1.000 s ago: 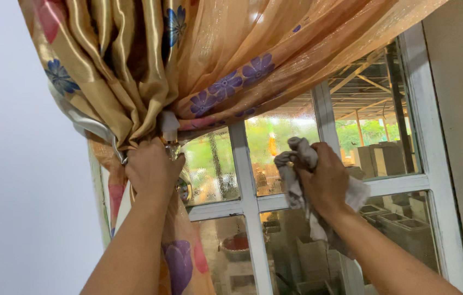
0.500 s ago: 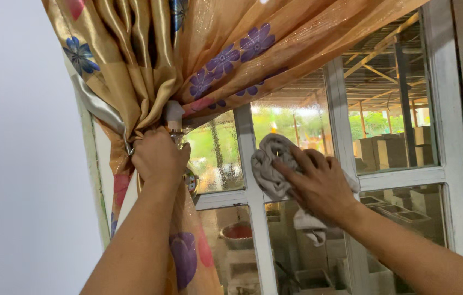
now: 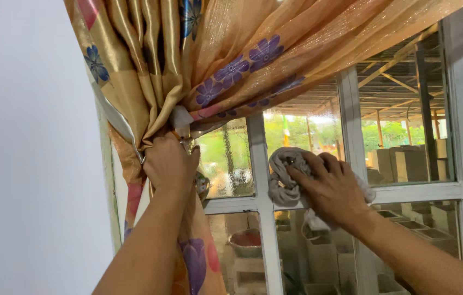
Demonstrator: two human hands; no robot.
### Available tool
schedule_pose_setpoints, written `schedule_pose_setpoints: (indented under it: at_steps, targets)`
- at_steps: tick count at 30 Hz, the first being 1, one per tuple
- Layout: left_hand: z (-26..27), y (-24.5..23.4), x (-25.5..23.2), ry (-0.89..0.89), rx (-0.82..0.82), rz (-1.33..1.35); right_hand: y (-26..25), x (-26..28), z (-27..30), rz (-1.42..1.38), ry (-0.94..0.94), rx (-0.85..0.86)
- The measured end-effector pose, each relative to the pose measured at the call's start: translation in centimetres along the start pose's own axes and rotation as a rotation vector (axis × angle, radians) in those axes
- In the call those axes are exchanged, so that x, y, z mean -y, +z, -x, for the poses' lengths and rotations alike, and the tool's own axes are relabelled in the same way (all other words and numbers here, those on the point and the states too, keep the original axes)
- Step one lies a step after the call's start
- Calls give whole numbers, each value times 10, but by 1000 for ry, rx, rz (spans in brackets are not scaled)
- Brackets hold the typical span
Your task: The person wipes the glass panes of a window using a cloth and a spray bottle, after pulling back and securing a curtain.
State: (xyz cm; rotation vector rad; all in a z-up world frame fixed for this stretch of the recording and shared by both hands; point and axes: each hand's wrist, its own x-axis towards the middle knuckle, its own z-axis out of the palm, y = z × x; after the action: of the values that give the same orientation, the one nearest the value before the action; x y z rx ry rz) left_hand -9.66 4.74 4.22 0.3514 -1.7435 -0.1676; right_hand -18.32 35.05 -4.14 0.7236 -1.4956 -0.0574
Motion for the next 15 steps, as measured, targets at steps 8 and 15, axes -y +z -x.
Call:
schedule_pose_setpoints:
  at_steps: [8,15]
  targets:
    - [-27,-14,-27,-327,-15,253,15,-36,-112,165,313,-299]
    - [-41,-10,-29,-399,-8,284,2,-13,-24,-159,-136,87]
